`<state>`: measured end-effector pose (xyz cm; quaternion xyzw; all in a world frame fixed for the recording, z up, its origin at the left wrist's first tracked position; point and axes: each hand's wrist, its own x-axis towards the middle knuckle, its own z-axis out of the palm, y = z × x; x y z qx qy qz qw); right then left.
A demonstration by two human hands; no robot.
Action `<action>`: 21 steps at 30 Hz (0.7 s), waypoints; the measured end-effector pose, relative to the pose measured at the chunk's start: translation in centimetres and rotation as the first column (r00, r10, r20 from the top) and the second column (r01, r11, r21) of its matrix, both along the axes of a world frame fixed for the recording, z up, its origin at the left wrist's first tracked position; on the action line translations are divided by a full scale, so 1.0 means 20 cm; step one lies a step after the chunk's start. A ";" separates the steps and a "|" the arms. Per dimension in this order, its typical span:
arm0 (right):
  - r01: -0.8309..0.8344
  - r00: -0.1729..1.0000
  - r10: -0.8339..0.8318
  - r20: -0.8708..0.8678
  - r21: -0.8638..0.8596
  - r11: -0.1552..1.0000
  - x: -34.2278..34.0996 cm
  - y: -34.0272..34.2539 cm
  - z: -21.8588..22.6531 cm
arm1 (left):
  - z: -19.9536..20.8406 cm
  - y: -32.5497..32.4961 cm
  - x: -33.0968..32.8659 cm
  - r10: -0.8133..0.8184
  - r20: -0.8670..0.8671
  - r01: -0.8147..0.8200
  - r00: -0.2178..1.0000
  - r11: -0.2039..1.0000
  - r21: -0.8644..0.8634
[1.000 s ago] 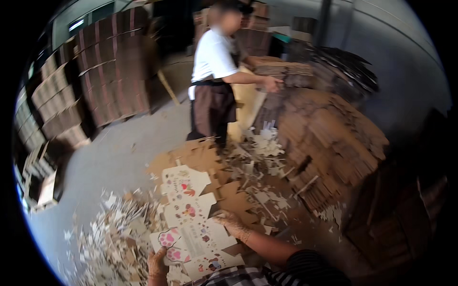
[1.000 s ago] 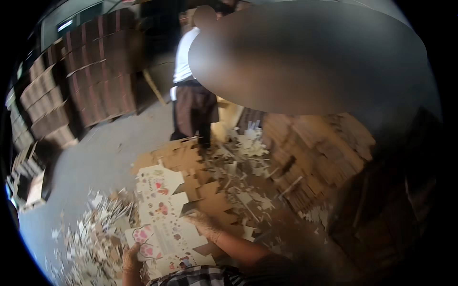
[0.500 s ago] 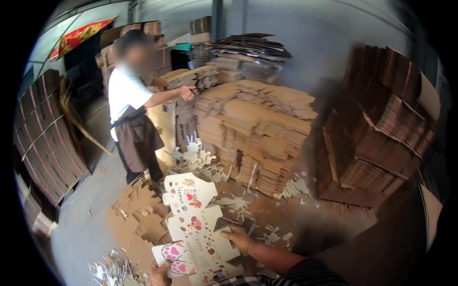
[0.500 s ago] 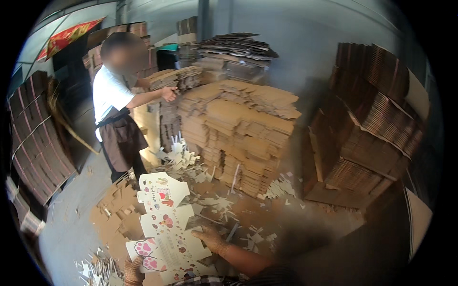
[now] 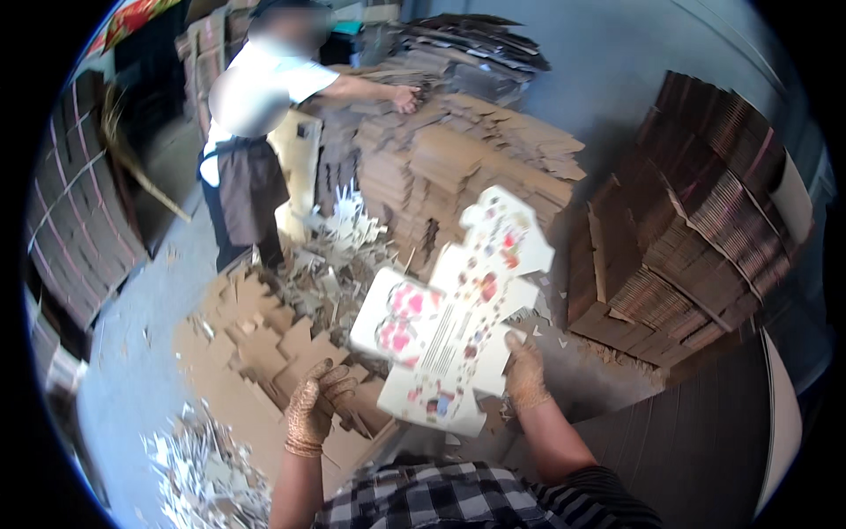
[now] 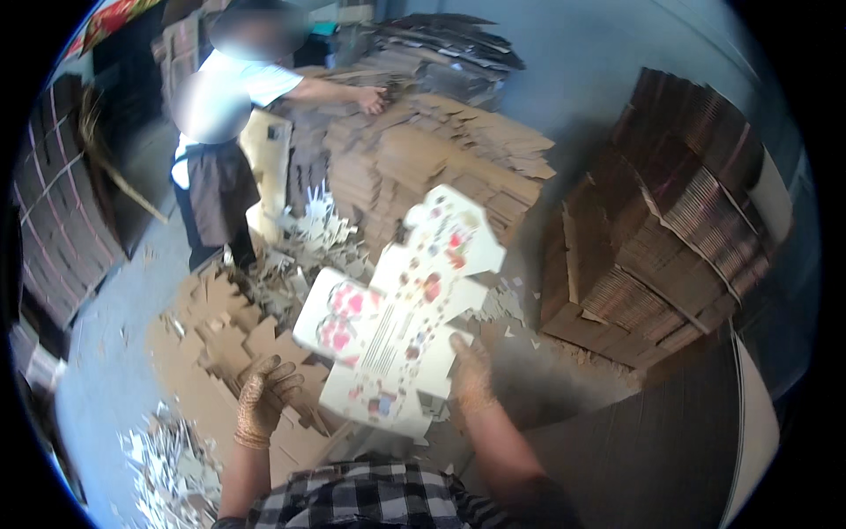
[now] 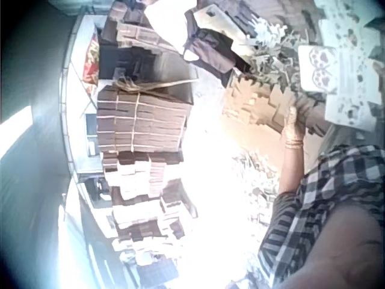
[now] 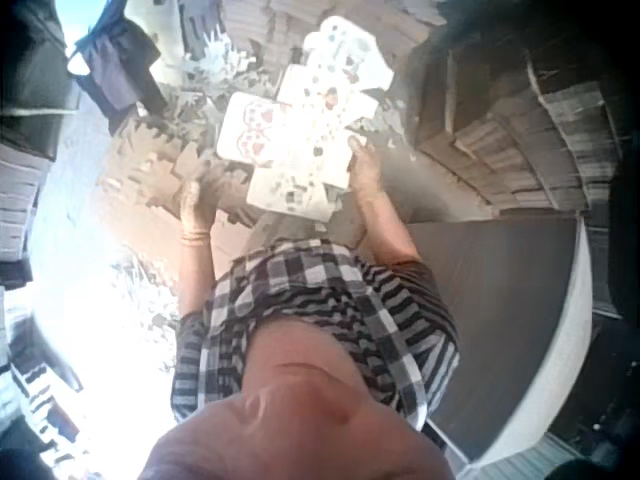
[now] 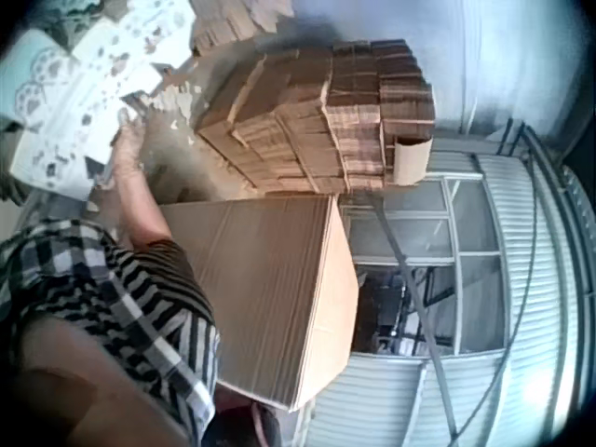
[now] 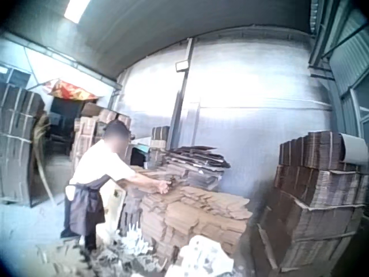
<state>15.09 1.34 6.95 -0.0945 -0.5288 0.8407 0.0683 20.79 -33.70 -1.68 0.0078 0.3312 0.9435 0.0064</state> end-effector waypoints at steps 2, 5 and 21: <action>0.108 0.992 -0.108 -0.066 -0.002 0.994 -0.16 0.10 -0.05 | -0.07 -0.02 0.05 0.023 0.043 -0.020 0.999 0.997 -0.080; 0.151 0.987 -0.156 -0.044 -0.098 0.984 -0.21 0.09 -0.16 | -0.21 -0.01 0.27 0.091 0.093 -0.066 0.992 0.969 -0.239; -0.468 0.882 0.471 -0.028 0.075 0.881 -1.01 0.51 -0.46 | -0.04 1.08 -0.47 0.072 0.177 0.024 0.981 0.873 -0.487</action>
